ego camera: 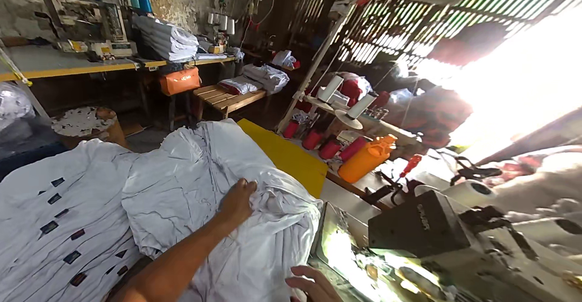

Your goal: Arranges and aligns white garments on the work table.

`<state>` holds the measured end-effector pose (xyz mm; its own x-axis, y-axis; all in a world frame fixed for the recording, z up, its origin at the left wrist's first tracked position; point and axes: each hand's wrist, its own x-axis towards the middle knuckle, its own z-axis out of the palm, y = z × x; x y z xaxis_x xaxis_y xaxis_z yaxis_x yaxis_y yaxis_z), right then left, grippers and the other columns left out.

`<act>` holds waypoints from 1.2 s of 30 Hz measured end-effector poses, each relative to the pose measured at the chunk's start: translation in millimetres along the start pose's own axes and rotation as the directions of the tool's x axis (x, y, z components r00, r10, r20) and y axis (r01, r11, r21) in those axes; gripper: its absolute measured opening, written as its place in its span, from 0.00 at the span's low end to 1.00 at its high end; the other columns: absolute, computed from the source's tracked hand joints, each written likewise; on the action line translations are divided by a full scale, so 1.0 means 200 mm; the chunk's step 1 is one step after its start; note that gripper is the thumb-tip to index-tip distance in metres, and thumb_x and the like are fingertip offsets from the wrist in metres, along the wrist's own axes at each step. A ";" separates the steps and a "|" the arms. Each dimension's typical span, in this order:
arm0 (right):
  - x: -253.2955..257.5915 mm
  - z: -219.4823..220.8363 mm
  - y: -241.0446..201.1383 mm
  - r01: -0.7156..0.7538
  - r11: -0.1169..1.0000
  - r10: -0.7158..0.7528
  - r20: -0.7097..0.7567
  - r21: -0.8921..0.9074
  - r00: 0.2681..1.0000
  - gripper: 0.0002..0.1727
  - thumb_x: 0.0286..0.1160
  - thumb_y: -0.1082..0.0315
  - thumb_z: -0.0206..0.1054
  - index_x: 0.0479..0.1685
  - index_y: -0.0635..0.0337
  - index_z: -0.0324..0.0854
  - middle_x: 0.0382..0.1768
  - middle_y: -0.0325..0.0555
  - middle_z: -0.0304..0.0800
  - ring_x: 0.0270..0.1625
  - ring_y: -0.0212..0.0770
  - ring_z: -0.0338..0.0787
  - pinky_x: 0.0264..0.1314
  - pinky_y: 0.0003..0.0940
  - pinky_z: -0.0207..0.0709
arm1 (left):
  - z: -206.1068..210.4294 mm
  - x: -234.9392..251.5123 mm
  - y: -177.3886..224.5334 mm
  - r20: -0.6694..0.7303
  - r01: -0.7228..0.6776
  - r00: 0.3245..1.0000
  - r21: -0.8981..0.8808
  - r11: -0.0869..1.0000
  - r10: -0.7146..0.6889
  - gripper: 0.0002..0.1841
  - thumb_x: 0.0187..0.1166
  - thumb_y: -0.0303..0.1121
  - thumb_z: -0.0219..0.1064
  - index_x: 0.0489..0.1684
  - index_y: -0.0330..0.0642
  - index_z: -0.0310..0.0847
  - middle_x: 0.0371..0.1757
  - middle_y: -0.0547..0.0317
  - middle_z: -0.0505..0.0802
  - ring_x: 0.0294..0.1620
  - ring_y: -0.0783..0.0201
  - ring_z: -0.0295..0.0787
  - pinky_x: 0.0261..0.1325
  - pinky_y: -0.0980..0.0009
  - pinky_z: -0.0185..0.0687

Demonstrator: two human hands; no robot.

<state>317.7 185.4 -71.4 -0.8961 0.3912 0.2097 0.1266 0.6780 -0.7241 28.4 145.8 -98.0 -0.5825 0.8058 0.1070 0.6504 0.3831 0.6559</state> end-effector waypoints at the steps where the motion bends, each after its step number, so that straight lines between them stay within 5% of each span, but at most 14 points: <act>1: 0.04 0.01 0.00 -0.011 1.000 0.012 0.023 -0.024 1.000 0.13 0.76 0.71 0.68 0.55 0.66 0.90 0.62 0.64 0.85 0.40 0.38 0.87 0.41 0.30 0.84 | -0.05 0.02 0.02 -0.009 -0.051 0.999 -0.006 0.999 0.051 0.30 0.67 0.34 0.78 0.73 0.40 0.79 0.66 0.33 0.84 0.65 0.36 0.85 0.65 0.41 0.81; 5: 0.09 0.18 0.19 -0.218 0.942 0.229 0.015 -0.256 0.973 0.22 0.71 0.63 0.72 0.65 0.58 0.89 0.64 0.62 0.85 0.55 0.53 0.92 0.52 0.53 0.89 | -0.26 -0.20 0.10 -0.128 -0.428 0.890 0.094 0.899 0.437 0.21 0.63 0.23 0.70 0.59 0.42 0.88 0.51 0.42 0.91 0.55 0.41 0.89 0.51 0.44 0.86; 8: 0.07 0.22 0.29 -0.195 0.959 0.183 -0.077 -0.206 0.980 0.21 0.64 0.64 0.77 0.58 0.62 0.91 0.59 0.63 0.86 0.52 0.52 0.91 0.50 0.49 0.88 | -0.20 -0.46 -0.14 -0.099 -0.572 0.796 0.200 0.796 0.597 0.16 0.65 0.28 0.72 0.54 0.43 0.89 0.42 0.47 0.90 0.45 0.44 0.90 0.43 0.50 0.88; 10: 0.04 0.19 0.31 -0.126 0.982 0.122 -0.040 -0.140 0.992 0.19 0.65 0.68 0.76 0.55 0.65 0.92 0.61 0.65 0.86 0.57 0.52 0.91 0.55 0.45 0.88 | -0.15 -0.67 -0.35 0.077 -0.577 0.816 0.178 0.797 0.573 0.10 0.70 0.31 0.73 0.47 0.43 0.90 0.39 0.50 0.93 0.42 0.48 0.93 0.43 0.51 0.91; 12: 0.01 0.11 0.32 -0.087 0.994 0.089 0.023 -0.062 0.996 0.15 0.68 0.71 0.75 0.53 0.66 0.92 0.61 0.64 0.87 0.54 0.45 0.91 0.55 0.36 0.88 | -0.16 -0.84 -0.50 0.073 -0.515 0.857 0.104 0.851 0.510 0.13 0.74 0.38 0.72 0.52 0.46 0.92 0.41 0.53 0.95 0.42 0.54 0.95 0.43 0.54 0.92; 14: 0.04 0.04 0.27 -0.041 0.998 0.042 0.018 -0.054 0.999 0.12 0.70 0.73 0.71 0.49 0.67 0.92 0.55 0.60 0.91 0.47 0.38 0.91 0.48 0.29 0.87 | -0.22 -0.94 -0.55 -0.134 -0.335 0.930 0.076 0.939 0.342 0.17 0.78 0.44 0.69 0.61 0.50 0.90 0.50 0.53 0.94 0.47 0.58 0.94 0.47 0.58 0.92; 16: 0.13 0.00 0.18 0.009 0.997 -0.009 -0.006 -0.076 1.000 0.10 0.72 0.73 0.69 0.48 0.66 0.92 0.51 0.56 0.92 0.36 0.30 0.86 0.37 0.22 0.81 | -0.27 -0.90 -0.50 -0.408 -0.189 0.888 0.092 0.978 0.210 0.17 0.83 0.45 0.64 0.57 0.45 0.89 0.52 0.49 0.92 0.42 0.60 0.91 0.41 0.63 0.88; 18: 0.24 0.04 0.09 0.028 0.995 -0.028 0.001 -0.091 1.000 0.11 0.73 0.72 0.70 0.50 0.64 0.92 0.50 0.52 0.92 0.36 0.28 0.86 0.36 0.21 0.81 | -0.29 -0.81 -0.39 -0.495 -0.087 0.860 0.102 0.991 0.126 0.19 0.82 0.46 0.64 0.57 0.41 0.89 0.53 0.47 0.93 0.39 0.57 0.90 0.38 0.62 0.87; 22: 0.36 0.15 -0.08 -0.135 0.976 0.165 0.184 -0.169 0.969 0.29 0.78 0.56 0.69 0.74 0.65 0.80 0.58 0.58 0.90 0.47 0.47 0.91 0.47 0.44 0.86 | -0.18 -0.63 -0.16 0.000 0.199 0.980 0.127 0.972 -0.201 0.39 0.82 0.59 0.63 0.83 0.37 0.71 0.70 0.38 0.87 0.61 0.39 0.91 0.58 0.40 0.86; 24: 0.35 0.18 -0.12 -0.142 0.971 0.177 0.179 -0.192 0.968 0.31 0.82 0.57 0.65 0.79 0.66 0.75 0.60 0.61 0.89 0.53 0.51 0.91 0.56 0.48 0.85 | -0.08 -0.62 -0.16 0.070 0.121 0.987 0.244 0.962 -0.142 0.25 0.89 0.48 0.58 0.67 0.32 0.81 0.54 0.36 0.92 0.49 0.38 0.94 0.47 0.42 0.88; 25: 0.35 0.20 -0.13 -0.111 0.972 0.140 0.133 -0.207 0.981 0.28 0.83 0.60 0.64 0.78 0.66 0.76 0.57 0.60 0.90 0.51 0.51 0.91 0.54 0.47 0.86 | -0.03 -0.66 -0.21 -0.080 0.007 0.997 0.310 0.951 0.018 0.14 0.84 0.39 0.62 0.46 0.36 0.87 0.38 0.43 0.93 0.35 0.44 0.95 0.34 0.48 0.89; 27: 0.34 0.24 -0.11 -0.003 0.963 0.012 0.033 -0.269 0.999 0.23 0.80 0.64 0.64 0.72 0.65 0.83 0.48 0.56 0.93 0.44 0.48 0.92 0.49 0.44 0.87 | -0.03 -0.75 -0.28 -0.236 -0.125 0.946 0.373 0.919 0.224 0.07 0.75 0.31 0.66 0.31 0.42 0.89 0.28 0.51 0.91 0.25 0.51 0.92 0.26 0.55 0.88; 32: 0.43 0.49 -0.09 0.260 0.775 -0.293 0.037 -0.575 0.955 0.17 0.78 0.61 0.66 0.61 0.53 0.92 0.40 0.44 0.95 0.40 0.45 0.95 0.40 0.40 0.89 | -0.08 -0.86 -0.37 -0.264 -0.181 0.923 0.343 0.922 0.280 0.14 0.80 0.37 0.58 0.32 0.47 0.90 0.26 0.58 0.87 0.26 0.56 0.89 0.27 0.60 0.85; 36: 0.47 0.56 -0.09 0.275 0.786 -0.280 0.078 -0.554 0.957 0.17 0.77 0.64 0.65 0.61 0.54 0.91 0.41 0.45 0.95 0.41 0.45 0.96 0.41 0.41 0.90 | -0.17 -0.85 -0.37 -0.386 -0.044 0.918 0.119 0.992 0.087 0.25 0.79 0.53 0.67 0.54 0.38 0.86 0.53 0.42 0.92 0.56 0.44 0.91 0.55 0.46 0.87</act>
<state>184.4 140.3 -112.2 -0.9261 0.1359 0.3518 0.0884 0.9851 -0.1478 62.2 -34.9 -138.5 -0.6668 0.5986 0.4439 0.7285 0.3984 0.5573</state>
